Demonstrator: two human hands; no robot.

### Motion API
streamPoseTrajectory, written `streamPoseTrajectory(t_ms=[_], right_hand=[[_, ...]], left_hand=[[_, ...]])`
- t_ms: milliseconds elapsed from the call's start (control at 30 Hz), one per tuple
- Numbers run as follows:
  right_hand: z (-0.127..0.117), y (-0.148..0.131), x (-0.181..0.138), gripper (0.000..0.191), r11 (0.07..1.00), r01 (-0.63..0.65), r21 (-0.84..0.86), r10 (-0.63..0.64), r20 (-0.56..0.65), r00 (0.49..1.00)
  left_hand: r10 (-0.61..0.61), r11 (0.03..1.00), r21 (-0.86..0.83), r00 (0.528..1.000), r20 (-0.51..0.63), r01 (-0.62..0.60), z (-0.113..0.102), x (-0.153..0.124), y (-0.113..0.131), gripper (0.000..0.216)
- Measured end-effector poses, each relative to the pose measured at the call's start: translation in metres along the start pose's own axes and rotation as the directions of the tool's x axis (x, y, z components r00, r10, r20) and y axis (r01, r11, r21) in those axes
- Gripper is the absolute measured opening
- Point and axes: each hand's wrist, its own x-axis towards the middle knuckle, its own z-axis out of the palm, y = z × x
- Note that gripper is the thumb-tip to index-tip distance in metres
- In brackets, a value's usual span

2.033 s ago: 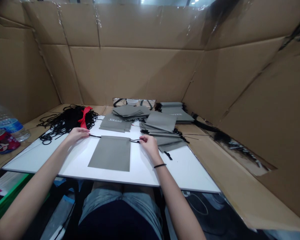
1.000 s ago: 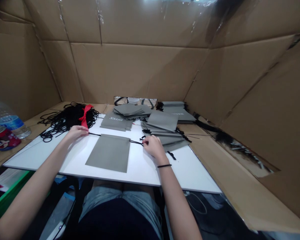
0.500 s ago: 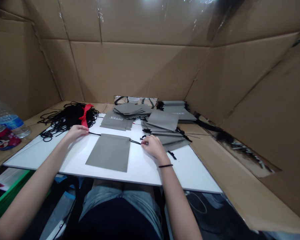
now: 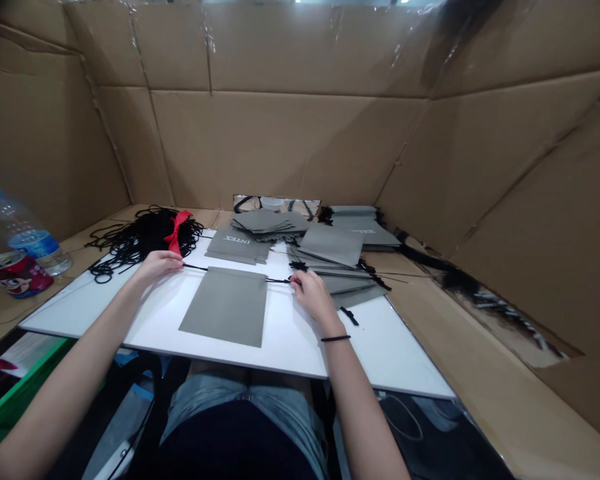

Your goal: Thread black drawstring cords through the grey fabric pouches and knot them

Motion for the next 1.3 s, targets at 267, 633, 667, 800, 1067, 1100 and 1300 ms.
streamPoseTrajectory(t_ms=[267,633,667,800,1067,1100,1300], right_hand=[[-0.005,0.010,0.003,0.017,0.993,-0.115,0.023,0.117,-0.227,0.967],[-0.004,0.004,0.001,0.017,0.995,-0.089,0.042,0.093,-0.131,0.987],[-0.004,0.005,0.000,0.017,0.995,-0.094,0.041,0.098,-0.129,0.987],[-0.004,0.008,0.001,0.018,0.991,-0.132,0.033,0.135,-0.136,0.981],[-0.003,0.012,0.003,0.017,0.986,-0.163,0.023,0.164,-0.166,0.972],[-0.003,0.012,0.003,0.017,0.988,-0.156,0.023,0.158,-0.162,0.974],[-0.005,0.007,0.001,0.017,0.994,-0.108,0.030,0.111,-0.128,0.985]], left_hand=[[0.041,0.999,-0.026,0.999,0.001,-0.041,-0.001,0.000,0.006,0.029],[0.021,0.997,0.068,0.996,0.085,-0.026,0.007,-0.003,0.001,0.034],[0.027,0.996,0.083,0.996,0.082,-0.034,0.006,-0.003,0.000,0.035],[0.072,0.985,0.151,0.996,0.053,-0.079,0.003,0.000,-0.002,0.034],[0.171,0.951,0.260,0.985,0.015,-0.170,0.003,0.004,-0.007,0.019],[0.182,0.945,0.275,0.983,0.014,-0.179,0.004,0.004,-0.008,0.017],[0.214,0.909,0.342,0.971,0.107,-0.238,0.009,-0.001,-0.003,0.016]])
